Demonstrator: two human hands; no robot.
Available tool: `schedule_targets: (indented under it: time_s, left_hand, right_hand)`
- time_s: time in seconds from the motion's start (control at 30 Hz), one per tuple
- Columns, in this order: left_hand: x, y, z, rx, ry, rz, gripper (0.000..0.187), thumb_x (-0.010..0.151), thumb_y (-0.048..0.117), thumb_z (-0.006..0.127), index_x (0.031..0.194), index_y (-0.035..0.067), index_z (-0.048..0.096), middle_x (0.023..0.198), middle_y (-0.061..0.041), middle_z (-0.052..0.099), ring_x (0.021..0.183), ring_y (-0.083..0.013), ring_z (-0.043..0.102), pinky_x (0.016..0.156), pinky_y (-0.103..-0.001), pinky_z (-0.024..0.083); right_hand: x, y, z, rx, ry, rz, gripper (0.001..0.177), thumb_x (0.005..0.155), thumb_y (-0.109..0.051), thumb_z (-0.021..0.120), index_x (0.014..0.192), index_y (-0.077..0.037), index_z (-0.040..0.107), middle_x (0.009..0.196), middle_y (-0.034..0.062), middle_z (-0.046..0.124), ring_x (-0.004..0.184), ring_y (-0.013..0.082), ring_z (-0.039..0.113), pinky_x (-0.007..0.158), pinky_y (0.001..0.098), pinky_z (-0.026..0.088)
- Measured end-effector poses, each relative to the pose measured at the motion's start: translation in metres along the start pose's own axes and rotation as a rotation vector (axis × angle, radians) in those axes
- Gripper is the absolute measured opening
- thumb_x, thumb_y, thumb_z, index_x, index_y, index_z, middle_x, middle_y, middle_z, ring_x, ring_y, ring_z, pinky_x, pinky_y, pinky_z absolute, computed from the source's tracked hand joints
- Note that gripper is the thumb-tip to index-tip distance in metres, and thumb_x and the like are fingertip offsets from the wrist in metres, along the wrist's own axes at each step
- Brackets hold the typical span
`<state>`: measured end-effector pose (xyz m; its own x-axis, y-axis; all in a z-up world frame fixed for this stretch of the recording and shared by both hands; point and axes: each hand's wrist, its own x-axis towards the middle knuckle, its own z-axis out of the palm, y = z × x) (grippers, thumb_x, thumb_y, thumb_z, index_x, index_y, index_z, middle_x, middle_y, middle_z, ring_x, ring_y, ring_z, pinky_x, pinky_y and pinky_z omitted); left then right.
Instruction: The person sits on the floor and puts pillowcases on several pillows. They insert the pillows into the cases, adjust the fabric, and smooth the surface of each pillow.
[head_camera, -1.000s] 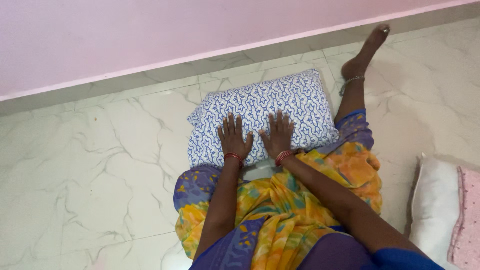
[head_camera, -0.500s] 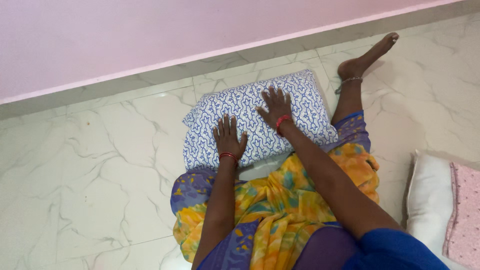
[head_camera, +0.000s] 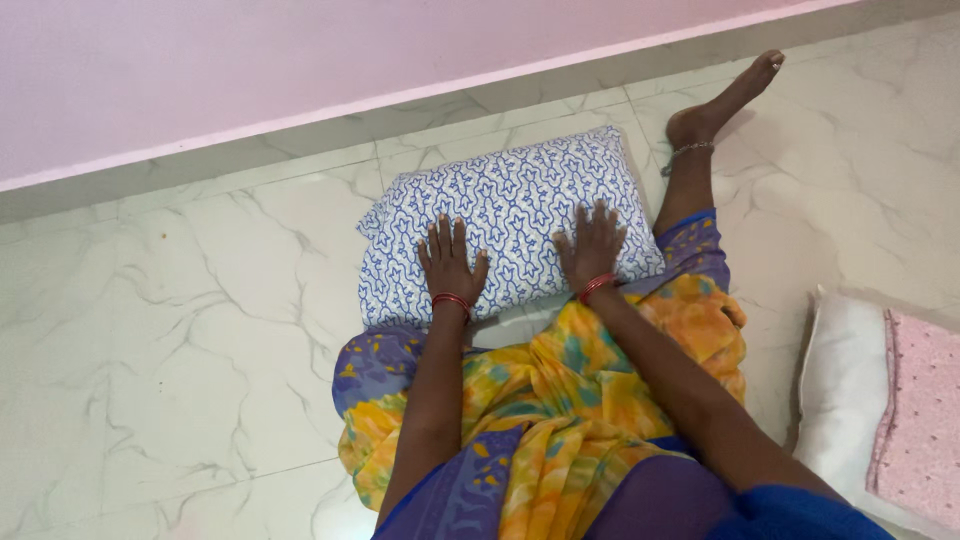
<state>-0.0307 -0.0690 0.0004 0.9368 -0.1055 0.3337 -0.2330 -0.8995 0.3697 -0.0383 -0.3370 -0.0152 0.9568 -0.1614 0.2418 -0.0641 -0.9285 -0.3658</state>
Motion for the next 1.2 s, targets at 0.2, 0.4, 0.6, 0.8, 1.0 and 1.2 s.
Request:
schedule_targets:
  time_s: [0.2,0.4,0.6,0.8,1.0,1.2]
  left_hand:
    - [0.0,-0.023,0.024,0.153,0.044,0.068,0.067,0.102,0.035,0.05,0.164,0.015,0.034,0.171,-0.016,0.025,0.158,-0.0371,0.02,0.125,-0.057,0.011]
    - [-0.005,-0.023,0.017,0.045,0.004,0.006,0.065,0.103,0.041,0.049,0.162,0.021,0.034,0.172,-0.012,0.025,0.16,-0.0345,0.022,0.129,-0.057,0.013]
    - [0.014,-0.042,-0.014,0.042,0.004,-0.646,0.095,0.086,0.076,0.054,0.161,0.024,0.027,0.164,-0.026,0.023,0.149,-0.0459,0.021,0.111,-0.068,0.013]
    - [0.019,-0.065,-0.028,-0.144,-0.189,-1.074,0.127,0.066,0.096,0.054,0.164,0.021,0.024,0.157,-0.028,0.035,0.143,-0.0476,0.039,0.112,-0.066,0.031]
    - [0.008,-0.097,-0.023,-0.236,-0.221,-1.28,0.136,0.058,0.099,0.063,0.15,0.0,0.044,0.142,-0.029,0.055,0.129,-0.0439,0.056,0.105,-0.058,0.046]
    - [0.002,-0.123,-0.02,-0.45,0.183,-1.149,0.099,0.063,0.082,0.074,0.118,0.0,0.073,0.12,-0.023,0.073,0.111,-0.0359,0.07,0.099,-0.045,0.054]
  right_hand:
    - [-0.062,-0.126,0.004,0.119,-0.2,-0.639,0.095,0.098,-0.066,0.044,0.16,0.004,0.023,0.168,0.0241,0.019,0.156,0.0437,0.013,0.123,0.0614,0.007]
    - [-0.001,-0.084,0.017,0.121,-0.162,-0.431,0.091,0.099,-0.065,0.043,0.16,0.0,0.027,0.168,0.0216,0.025,0.158,0.0381,0.019,0.126,0.0582,0.012]
    - [0.031,0.041,0.006,-0.002,-0.032,-0.038,0.095,0.098,-0.067,0.046,0.161,0.001,0.025,0.168,0.0249,0.024,0.154,0.044,0.019,0.12,0.0614,0.013]
    - [0.024,0.103,0.015,0.387,-0.089,0.373,0.115,0.088,-0.078,0.054,0.161,0.003,0.021,0.16,0.034,0.032,0.149,0.0468,0.033,0.122,0.0479,0.028]
    - [0.028,0.111,-0.008,0.556,-0.18,0.473,0.115,0.078,-0.081,0.064,0.149,0.005,0.038,0.144,0.0347,0.049,0.132,0.0465,0.051,0.108,0.0482,0.041]
    - [0.041,0.142,-0.036,0.443,-0.035,0.509,0.089,0.086,-0.075,0.069,0.128,0.003,0.066,0.117,0.0308,0.068,0.112,0.043,0.066,0.094,0.0475,0.051]
